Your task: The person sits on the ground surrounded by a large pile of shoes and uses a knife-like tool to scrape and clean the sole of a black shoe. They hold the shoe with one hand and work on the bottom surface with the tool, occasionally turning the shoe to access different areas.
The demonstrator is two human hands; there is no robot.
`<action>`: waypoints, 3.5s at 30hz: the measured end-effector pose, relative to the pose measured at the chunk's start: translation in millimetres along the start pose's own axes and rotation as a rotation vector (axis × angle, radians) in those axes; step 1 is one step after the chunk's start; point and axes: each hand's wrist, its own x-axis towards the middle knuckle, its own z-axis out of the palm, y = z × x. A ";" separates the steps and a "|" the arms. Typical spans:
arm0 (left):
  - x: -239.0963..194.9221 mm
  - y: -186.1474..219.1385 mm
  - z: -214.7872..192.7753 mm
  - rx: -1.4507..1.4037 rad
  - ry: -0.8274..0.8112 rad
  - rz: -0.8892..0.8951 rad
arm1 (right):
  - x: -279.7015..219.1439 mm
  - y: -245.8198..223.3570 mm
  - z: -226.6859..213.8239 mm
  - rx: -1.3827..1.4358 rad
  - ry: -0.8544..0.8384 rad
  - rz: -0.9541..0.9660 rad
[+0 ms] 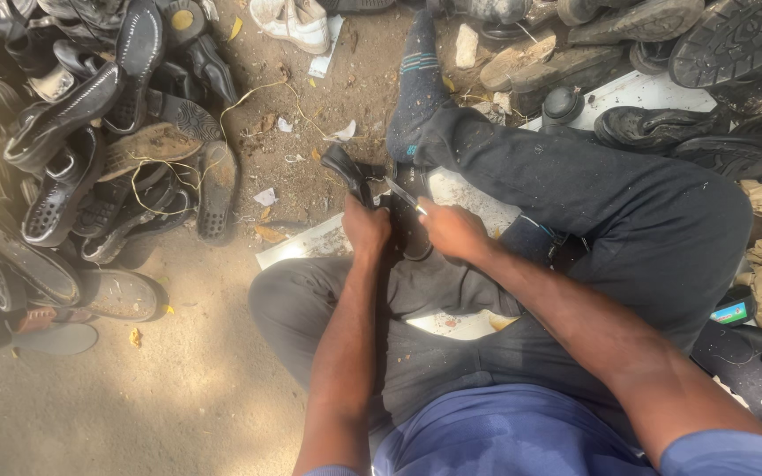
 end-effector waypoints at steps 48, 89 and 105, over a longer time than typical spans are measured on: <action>-27.5 22.1 -29.1 -0.036 -0.207 0.488 | -5.7 24.4 -13.5 0.357 -0.083 -0.066; -8.1 -7.6 5.0 -0.253 -0.356 -0.509 | -57.9 -17.1 -67.5 0.149 0.030 0.082; 67.6 77.0 -136.1 -0.858 0.529 0.246 | -37.4 -12.4 -65.6 0.162 -0.042 0.108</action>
